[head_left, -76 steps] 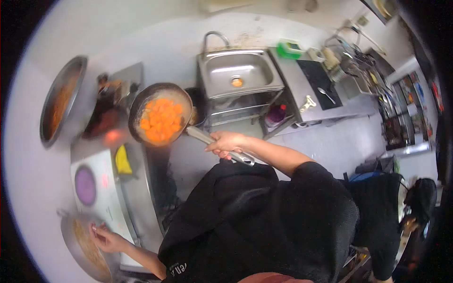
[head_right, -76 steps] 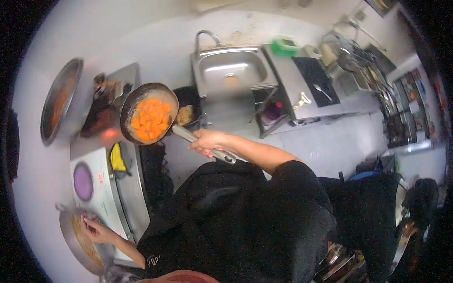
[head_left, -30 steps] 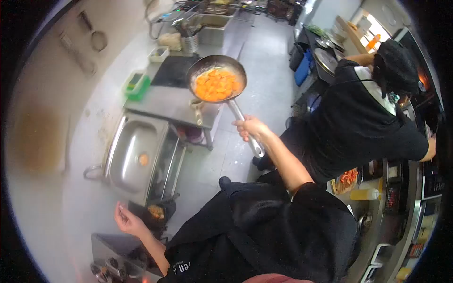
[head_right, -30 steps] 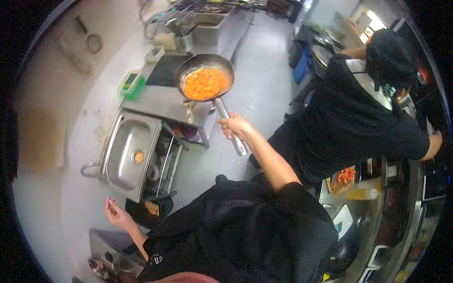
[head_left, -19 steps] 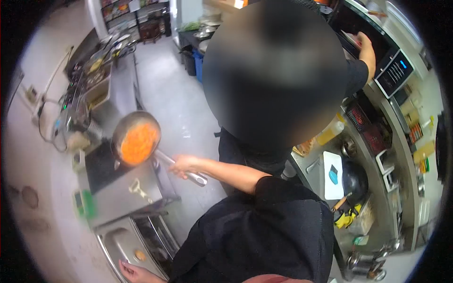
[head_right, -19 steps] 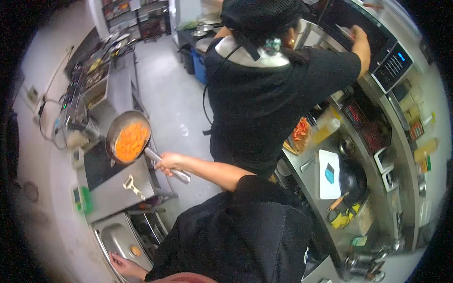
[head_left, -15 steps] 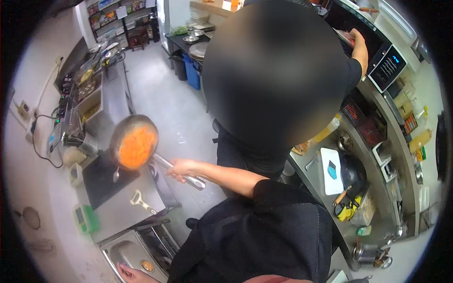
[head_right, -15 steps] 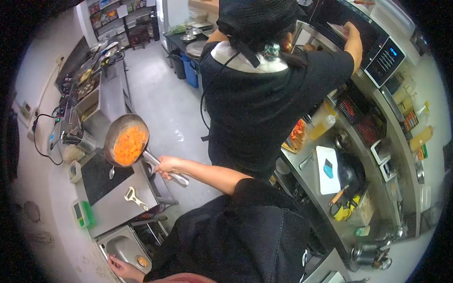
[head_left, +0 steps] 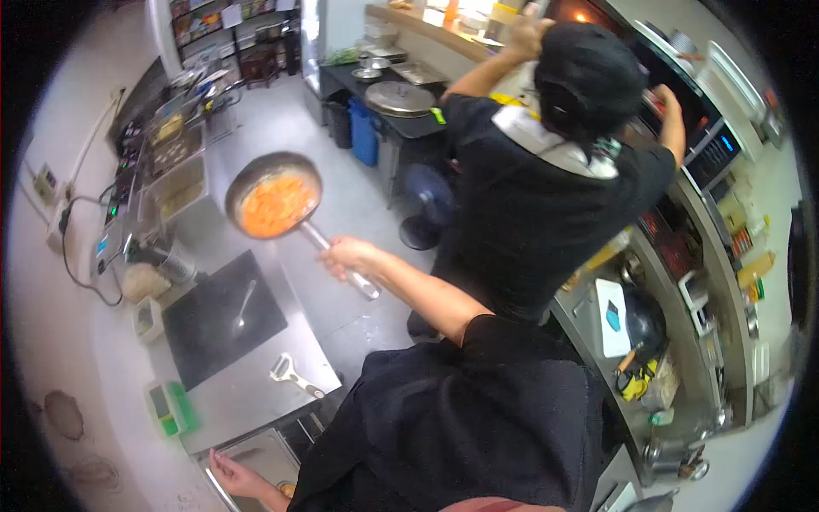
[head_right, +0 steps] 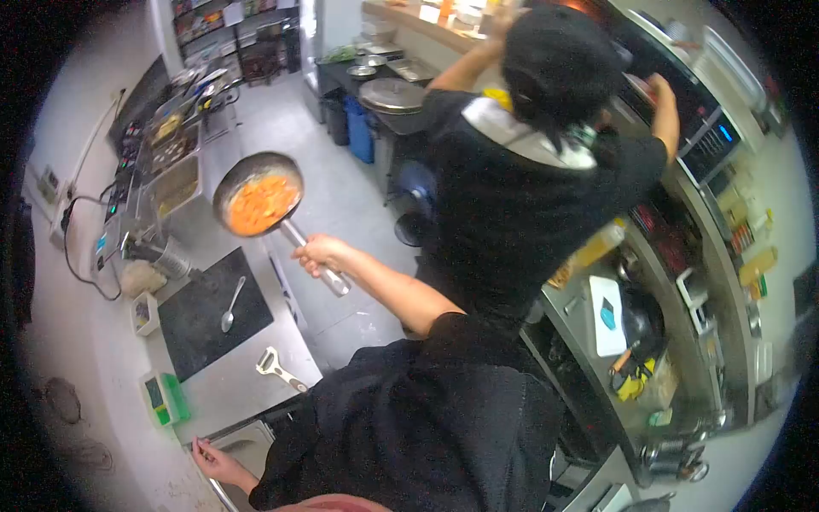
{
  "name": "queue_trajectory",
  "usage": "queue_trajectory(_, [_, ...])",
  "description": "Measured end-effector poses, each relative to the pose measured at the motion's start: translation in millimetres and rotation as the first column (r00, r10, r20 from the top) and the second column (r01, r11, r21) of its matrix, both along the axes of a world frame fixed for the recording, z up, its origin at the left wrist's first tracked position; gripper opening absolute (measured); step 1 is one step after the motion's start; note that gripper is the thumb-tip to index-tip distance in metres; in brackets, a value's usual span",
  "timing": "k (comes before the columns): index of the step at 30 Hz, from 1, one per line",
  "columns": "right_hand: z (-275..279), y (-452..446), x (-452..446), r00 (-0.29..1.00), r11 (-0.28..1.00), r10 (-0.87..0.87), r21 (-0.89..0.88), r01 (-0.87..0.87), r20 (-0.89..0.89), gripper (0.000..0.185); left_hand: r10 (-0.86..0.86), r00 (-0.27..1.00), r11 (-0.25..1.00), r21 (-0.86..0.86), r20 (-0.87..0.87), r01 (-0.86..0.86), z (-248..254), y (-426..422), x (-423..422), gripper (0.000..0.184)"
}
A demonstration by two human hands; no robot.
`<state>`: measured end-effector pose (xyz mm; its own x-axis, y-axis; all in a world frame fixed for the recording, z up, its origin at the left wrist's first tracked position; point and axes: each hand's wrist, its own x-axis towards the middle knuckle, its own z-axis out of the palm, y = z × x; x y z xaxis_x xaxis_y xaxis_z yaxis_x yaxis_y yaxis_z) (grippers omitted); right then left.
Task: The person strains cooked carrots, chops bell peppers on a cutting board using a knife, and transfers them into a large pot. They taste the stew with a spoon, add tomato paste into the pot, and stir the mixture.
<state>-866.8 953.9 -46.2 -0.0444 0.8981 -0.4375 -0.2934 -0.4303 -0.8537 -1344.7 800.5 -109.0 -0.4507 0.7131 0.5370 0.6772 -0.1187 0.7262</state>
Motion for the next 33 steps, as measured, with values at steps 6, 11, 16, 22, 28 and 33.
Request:
queue_trajectory(6, [-4, 96, 36, 0.997, 0.998, 0.058, 0.010, -0.057, -0.059, 0.018, 0.092, 0.988, 0.996, 0.010, 0.128, -0.094, 5, 42, 23, 0.021])
queue_trajectory(11, [1, 192, 74, 0.998, 0.997, 0.067, 0.043, -0.067, -0.009, 0.022, 0.160, 0.961, 0.987, -0.033, 0.225, -0.157, 3, 92, 102, 0.020])
queue_trajectory(16, [-8, 290, 119, 1.000, 0.996, -0.003, 0.090, 0.003, -0.004, 0.023, 0.260, 0.920, 0.962, -0.162, 0.295, -0.220, -1, 143, 187, 0.020])
queue_trajectory(22, [-6, 389, 179, 0.996, 0.995, 0.031, 0.093, -0.024, -0.079, 0.023, 0.177, 0.961, 0.983, -0.092, 0.214, -0.160, 25, 220, 254, 0.020])
queue_trajectory(28, [2, 446, 229, 0.998, 0.995, 0.036, 0.095, -0.031, -0.048, 0.022, 0.059, 0.972, 0.998, -0.020, 0.229, -0.056, 33, 305, 289, 0.017])
queue_trajectory(33, [3, 487, 263, 0.995, 0.996, 0.061, 0.062, -0.056, -0.084, 0.023, -0.091, 0.961, 0.991, -0.067, 0.262, 0.112, 23, 395, 338, 0.016])
